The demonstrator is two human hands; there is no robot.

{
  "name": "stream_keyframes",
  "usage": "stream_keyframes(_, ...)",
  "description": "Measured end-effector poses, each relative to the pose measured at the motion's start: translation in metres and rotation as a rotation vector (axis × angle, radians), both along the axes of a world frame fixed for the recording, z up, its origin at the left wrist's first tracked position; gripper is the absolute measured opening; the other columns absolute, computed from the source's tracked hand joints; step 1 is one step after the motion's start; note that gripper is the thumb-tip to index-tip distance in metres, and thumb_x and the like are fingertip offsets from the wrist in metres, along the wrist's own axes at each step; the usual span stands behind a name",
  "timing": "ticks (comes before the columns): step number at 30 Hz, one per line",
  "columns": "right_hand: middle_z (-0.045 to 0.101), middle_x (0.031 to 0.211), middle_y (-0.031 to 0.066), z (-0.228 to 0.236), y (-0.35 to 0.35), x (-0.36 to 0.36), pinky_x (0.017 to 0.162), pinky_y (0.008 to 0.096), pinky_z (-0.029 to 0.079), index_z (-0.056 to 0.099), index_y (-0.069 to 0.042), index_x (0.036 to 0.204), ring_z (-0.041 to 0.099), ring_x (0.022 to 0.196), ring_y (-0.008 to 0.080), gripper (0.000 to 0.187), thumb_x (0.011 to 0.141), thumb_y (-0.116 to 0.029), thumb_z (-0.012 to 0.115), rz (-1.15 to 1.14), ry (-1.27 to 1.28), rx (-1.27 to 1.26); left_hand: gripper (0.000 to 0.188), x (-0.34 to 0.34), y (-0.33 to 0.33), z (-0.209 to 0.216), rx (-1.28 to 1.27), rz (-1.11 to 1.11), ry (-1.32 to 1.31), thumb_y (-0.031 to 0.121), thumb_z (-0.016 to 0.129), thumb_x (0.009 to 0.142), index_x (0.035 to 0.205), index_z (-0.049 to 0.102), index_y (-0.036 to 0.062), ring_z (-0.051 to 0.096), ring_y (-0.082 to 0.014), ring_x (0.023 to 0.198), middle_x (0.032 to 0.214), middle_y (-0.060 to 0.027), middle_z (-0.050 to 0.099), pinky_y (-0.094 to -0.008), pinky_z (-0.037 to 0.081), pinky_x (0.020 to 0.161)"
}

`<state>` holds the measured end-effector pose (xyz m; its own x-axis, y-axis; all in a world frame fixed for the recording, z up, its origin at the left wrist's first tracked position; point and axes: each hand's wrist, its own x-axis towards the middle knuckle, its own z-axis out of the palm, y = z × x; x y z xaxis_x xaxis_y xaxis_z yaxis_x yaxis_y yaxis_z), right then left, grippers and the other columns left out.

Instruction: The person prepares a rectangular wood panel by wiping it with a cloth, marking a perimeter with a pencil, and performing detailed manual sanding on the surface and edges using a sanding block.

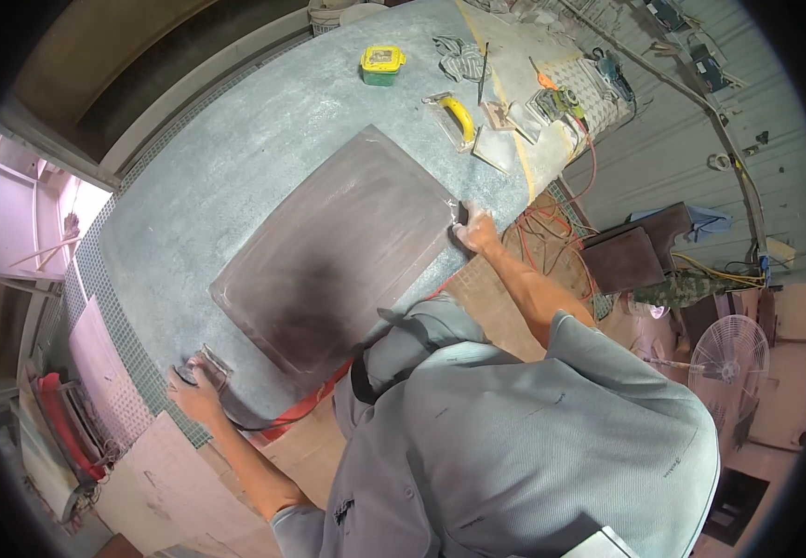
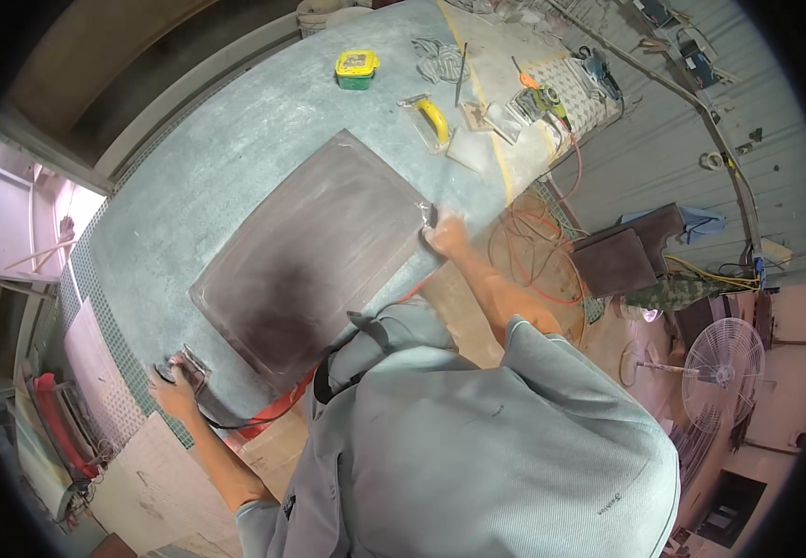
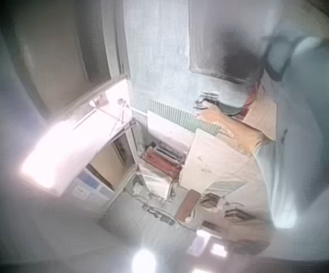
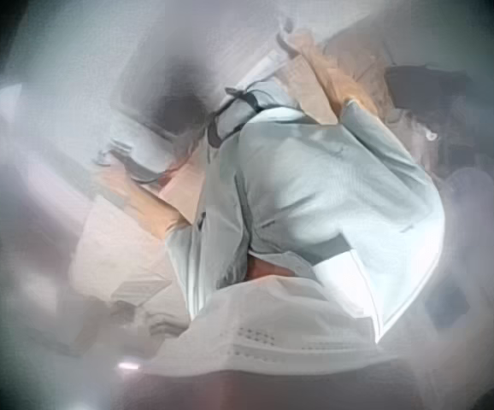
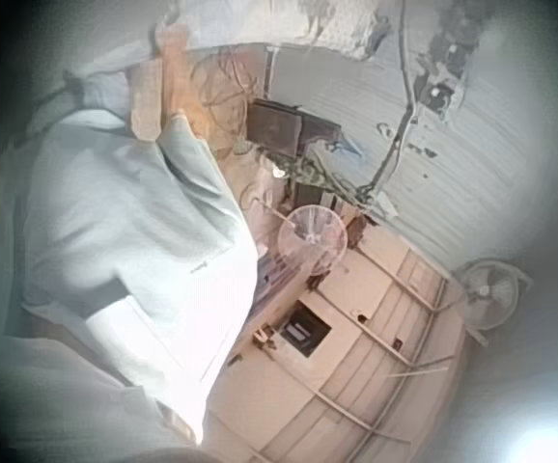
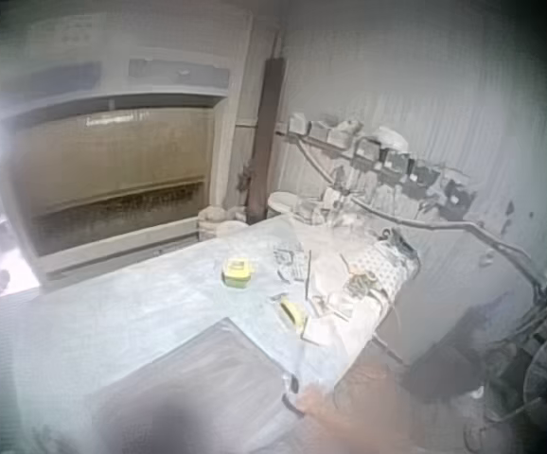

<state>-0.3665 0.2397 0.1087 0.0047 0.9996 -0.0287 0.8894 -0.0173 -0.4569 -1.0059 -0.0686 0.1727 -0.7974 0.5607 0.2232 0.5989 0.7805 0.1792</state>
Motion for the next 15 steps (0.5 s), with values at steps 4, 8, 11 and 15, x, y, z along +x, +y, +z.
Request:
stream_keyframes(4,0.069,0.128,0.0298,0.005,0.003,0.001,0.108,0.0527,0.05,0.064,-0.001,0.137,0.064,0.12,0.0479,0.065,0.081,-0.029,0.079,-0.021,0.016,-0.088,0.068,-0.002,-0.002,-0.001,0.037,-0.035,0.012,0.048,0.07,0.094,0.152,0.058,0.0134,0.065,-0.0471,0.115,0.131,-0.027,0.06,-0.0551,0.055,0.092)
stream_keyframes(8,0.07,0.132,0.0304,0.003,0.01,0.005,0.109,0.0482,0.053,0.064,0.002,0.139,0.066,0.126,0.0449,0.065,0.083,-0.027,0.078,-0.01,-0.006,-0.116,0.067,-0.002,-0.001,0.0,0.03,-0.011,-0.026,0.049,0.069,0.095,0.151,0.058,0.0127,0.065,-0.0473,0.116,0.132,-0.0269,0.06,-0.0551,0.054,0.092)
stream_keyframes(11,0.073,0.125,0.0278,0.006,0.016,0.002,0.104,0.0483,0.055,0.067,0.0,0.135,0.07,0.118,0.0439,0.058,0.084,-0.026,0.075,-0.001,-0.066,-0.121,0.068,-0.002,0.002,0.001,-0.001,0.014,-0.045,0.049,0.068,0.096,0.152,0.057,0.0128,0.065,-0.047,0.117,0.134,-0.0264,0.061,-0.0548,0.054,0.094)
stream_keyframes(15,0.075,0.117,0.0263,0.002,0.016,0.002,0.099,0.0507,0.056,0.073,-0.005,0.125,0.072,0.11,0.0438,0.047,0.084,-0.029,0.074,-0.009,-0.055,-0.117,0.07,-0.016,-0.006,-0.011,-0.04,-0.005,0.022,0.052,0.066,0.097,0.154,0.056,0.0136,0.065,-0.047,0.118,0.135,-0.0262,0.061,-0.0546,0.054,0.096)
